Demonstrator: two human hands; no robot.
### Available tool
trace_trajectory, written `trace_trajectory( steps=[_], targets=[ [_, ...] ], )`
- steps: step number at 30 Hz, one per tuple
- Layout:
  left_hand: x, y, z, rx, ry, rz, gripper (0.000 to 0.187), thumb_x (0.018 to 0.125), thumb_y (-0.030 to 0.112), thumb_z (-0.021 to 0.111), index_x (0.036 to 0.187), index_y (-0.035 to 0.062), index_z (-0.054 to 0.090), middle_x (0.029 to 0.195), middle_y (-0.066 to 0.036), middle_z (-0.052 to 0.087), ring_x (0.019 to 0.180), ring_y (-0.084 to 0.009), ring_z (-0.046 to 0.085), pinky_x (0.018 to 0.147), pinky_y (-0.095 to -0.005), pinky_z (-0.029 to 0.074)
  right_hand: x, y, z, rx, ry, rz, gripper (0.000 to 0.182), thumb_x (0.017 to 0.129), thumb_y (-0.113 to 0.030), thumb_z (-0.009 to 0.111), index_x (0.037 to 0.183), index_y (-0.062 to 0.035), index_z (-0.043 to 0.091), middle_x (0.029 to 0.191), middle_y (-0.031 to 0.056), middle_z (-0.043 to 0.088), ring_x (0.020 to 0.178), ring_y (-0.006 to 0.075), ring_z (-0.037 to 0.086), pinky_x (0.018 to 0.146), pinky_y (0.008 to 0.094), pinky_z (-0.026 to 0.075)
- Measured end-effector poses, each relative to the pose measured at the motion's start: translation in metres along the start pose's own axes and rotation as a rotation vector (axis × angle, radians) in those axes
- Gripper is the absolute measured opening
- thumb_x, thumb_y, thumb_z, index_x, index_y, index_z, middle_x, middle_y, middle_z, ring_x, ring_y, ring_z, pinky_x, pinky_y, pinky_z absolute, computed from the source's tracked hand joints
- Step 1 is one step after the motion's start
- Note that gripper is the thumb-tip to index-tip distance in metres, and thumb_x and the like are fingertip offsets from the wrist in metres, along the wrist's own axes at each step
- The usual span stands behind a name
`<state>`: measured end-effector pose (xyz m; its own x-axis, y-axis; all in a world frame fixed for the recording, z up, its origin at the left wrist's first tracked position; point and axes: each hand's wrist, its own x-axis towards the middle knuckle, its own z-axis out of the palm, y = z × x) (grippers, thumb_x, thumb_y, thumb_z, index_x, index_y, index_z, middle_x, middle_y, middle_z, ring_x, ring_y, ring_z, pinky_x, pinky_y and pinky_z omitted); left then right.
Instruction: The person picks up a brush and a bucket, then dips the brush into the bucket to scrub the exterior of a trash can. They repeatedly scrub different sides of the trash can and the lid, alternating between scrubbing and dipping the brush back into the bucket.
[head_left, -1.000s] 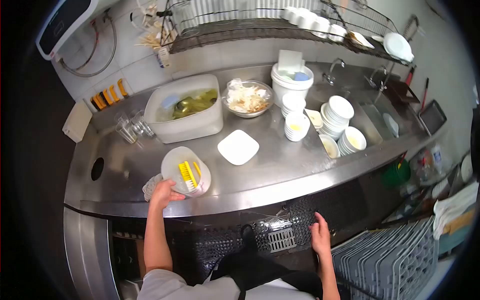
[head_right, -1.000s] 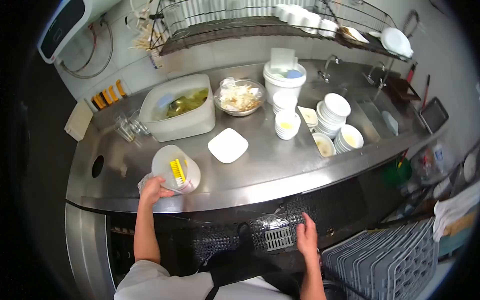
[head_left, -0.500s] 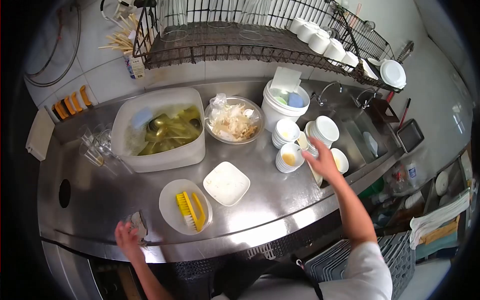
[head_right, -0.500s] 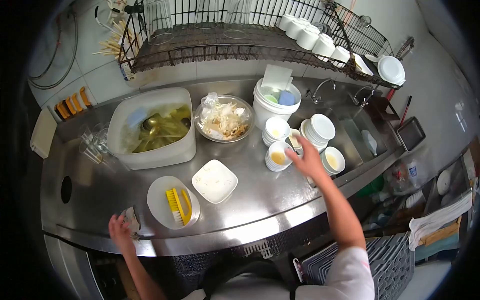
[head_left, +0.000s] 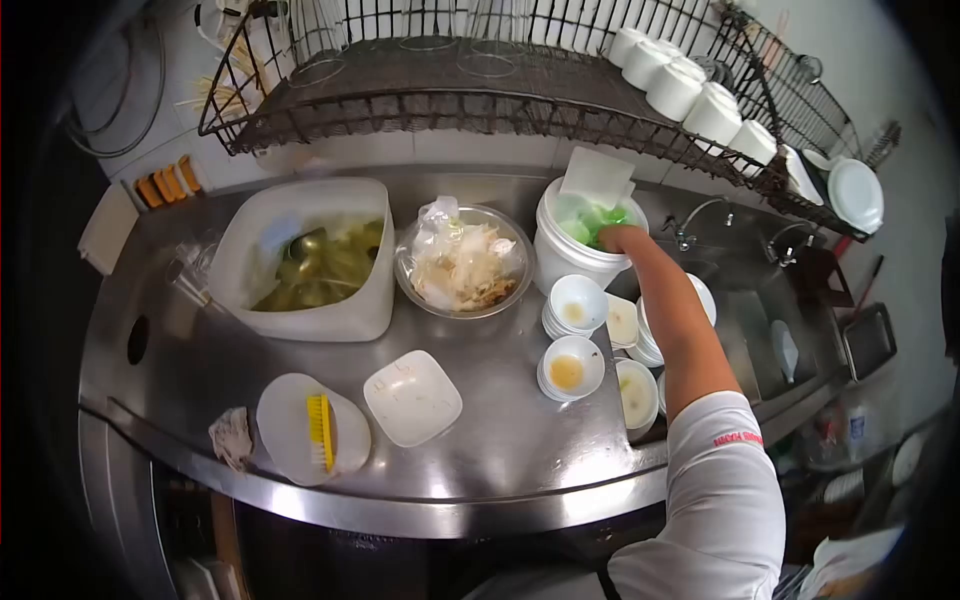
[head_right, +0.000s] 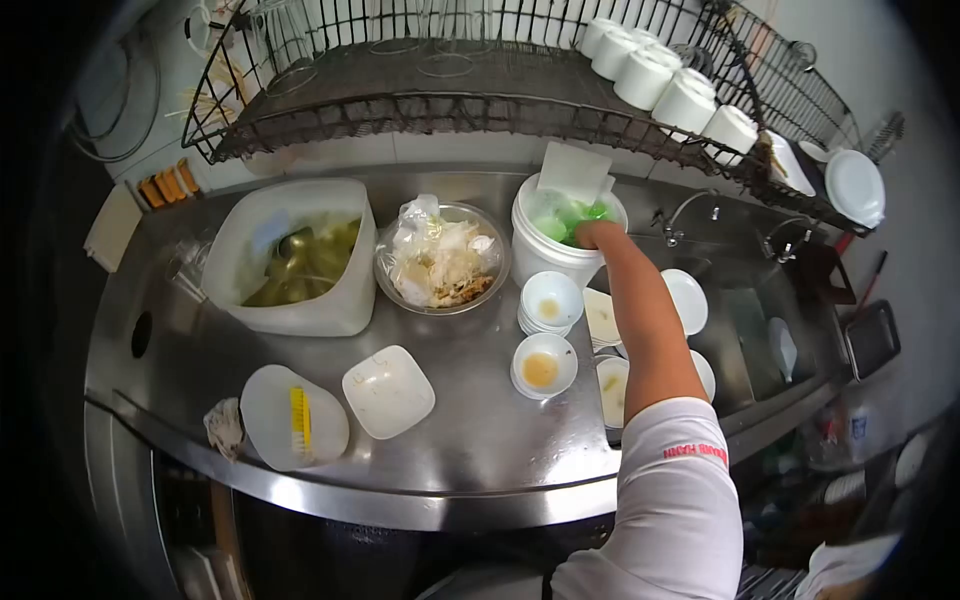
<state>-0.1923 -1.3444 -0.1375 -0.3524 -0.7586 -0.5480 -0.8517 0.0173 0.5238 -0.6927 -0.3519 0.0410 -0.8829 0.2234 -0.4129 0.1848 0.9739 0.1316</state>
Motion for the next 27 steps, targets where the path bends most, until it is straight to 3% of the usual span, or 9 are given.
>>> trace_trajectory(
  steps=[4, 7, 8, 11, 14, 17, 22, 26, 27],
  targets=[
    [-0.075, -0.049, 0.052, 0.162, -0.288, -0.023, 0.047, 0.097, 0.032, 0.058, 0.127, -0.0039, 0.055, 0.124, -0.021, 0.058, 0.110, -0.0328, 0.057, 0.095, -0.0420, 0.045, -0.041, -0.029, -0.042, -0.022, -0.150, -0.056, 0.045, 0.074, -0.034, 0.069, 0.108, -0.0043, 0.072, 0.116, 0.0188, 0.068, 0.108, 0.0306, 0.064, 0.087, 0.0423, 0.052],
    [-0.095, -0.068, 0.076, 0.235, -0.442, 0.031, 0.044, 0.097, 0.029, 0.058, 0.125, -0.0041, 0.055, 0.120, -0.020, 0.060, 0.106, -0.0318, 0.059, 0.092, -0.0403, 0.046, -0.096, -0.040, -0.085, 0.450, -0.058, 0.051, 0.053, 0.073, -0.034, 0.071, 0.118, -0.0077, 0.067, 0.118, 0.0149, 0.067, 0.107, 0.0312, 0.064, 0.087, 0.0446, 0.052],
    [-0.096, -0.072, 0.080, 0.254, -0.478, 0.055, 0.043, 0.097, 0.029, 0.058, 0.125, -0.0042, 0.056, 0.118, -0.020, 0.061, 0.105, -0.0315, 0.059, 0.091, -0.0397, 0.047, -0.097, -0.037, -0.082, 0.802, 0.071, 0.124, 0.056, 0.076, -0.042, 0.073, 0.123, -0.0124, 0.062, 0.120, 0.0099, 0.065, 0.100, 0.0341, 0.064, 0.085, 0.0549, 0.051],
    [-0.087, -0.083, 0.085, 0.291, -0.533, 0.160, 0.040, 0.097, 0.026, 0.058, 0.123, -0.0044, 0.056, 0.114, -0.019, 0.063, 0.102, -0.0306, 0.061, 0.089, -0.0380, 0.048, -0.111, -0.036, -0.095, 1.944, -0.015, -0.006, 0.059, 0.080, -0.053, 0.071, 0.121, -0.0130, 0.059, 0.121, 0.0129, 0.062, 0.106, 0.0407, 0.061, 0.086, 0.0664, 0.048],
    [-0.062, -0.086, 0.080, 0.247, -0.498, 0.329, 0.037, 0.097, 0.024, 0.058, 0.121, -0.0047, 0.056, 0.110, -0.019, 0.065, 0.099, -0.0296, 0.062, 0.086, -0.0363, 0.050, -0.160, -0.100, -0.115, 2.380, -0.027, -0.503, 0.063, 0.083, -0.062, 0.066, 0.117, -0.0093, 0.058, 0.120, 0.0200, 0.060, 0.116, 0.0435, 0.056, 0.090, 0.0684, 0.046],
    [-0.081, -0.045, 0.074, 0.199, -0.391, 0.356, 0.051, 0.091, 0.029, 0.066, 0.128, -0.0046, 0.055, 0.127, -0.024, 0.060, 0.122, -0.0331, 0.057, 0.103, -0.0387, 0.043, -0.189, -0.207, -0.125, 2.455, -0.258, -0.803, 0.066, 0.082, -0.064, 0.064, 0.113, -0.0066, 0.057, 0.113, 0.0203, 0.061, 0.109, 0.0417, 0.059, 0.095, 0.0652, 0.046],
    [-0.062, -0.049, 0.053, 0.245, -0.415, 0.176, 0.058, 0.089, 0.031, 0.067, 0.135, -0.0016, 0.051, 0.136, -0.021, 0.056, 0.131, -0.0284, 0.050, 0.108, -0.0362, 0.039, -0.234, -0.402, -0.138, 2.353, -0.731, -0.881, 0.047, 0.086, -0.045, 0.067, 0.112, -0.0070, 0.056, 0.114, 0.0226, 0.062, 0.099, 0.0380, 0.063, 0.069, 0.0440, 0.054],
    [-0.050, -0.072, 0.029, 0.204, -0.376, 0.121, 0.053, 0.089, 0.028, 0.068, 0.131, -0.0009, 0.054, 0.123, -0.018, 0.063, 0.108, -0.0283, 0.062, 0.097, -0.0370, 0.047, -0.240, -0.518, -0.110, 1.893, -0.526, -0.749, 0.026, 0.084, -0.024, 0.073, 0.100, -0.0085, 0.060, 0.099, 0.0104, 0.069, 0.076, 0.0205, 0.066, 0.056, 0.0375, 0.055],
    [-0.033, -0.093, 0.026, 0.183, -0.405, 0.068, 0.052, 0.089, 0.027, 0.068, 0.130, -0.0005, 0.055, 0.119, -0.017, 0.064, 0.100, -0.0285, 0.064, 0.093, -0.0378, 0.049, -0.261, -0.538, -0.105, 1.790, -0.321, -0.650, 0.024, 0.082, -0.023, 0.076, 0.094, -0.0074, 0.063, 0.091, 0.0059, 0.068, 0.074, 0.0170, 0.064, 0.056, 0.0360, 0.053]
  ],
)
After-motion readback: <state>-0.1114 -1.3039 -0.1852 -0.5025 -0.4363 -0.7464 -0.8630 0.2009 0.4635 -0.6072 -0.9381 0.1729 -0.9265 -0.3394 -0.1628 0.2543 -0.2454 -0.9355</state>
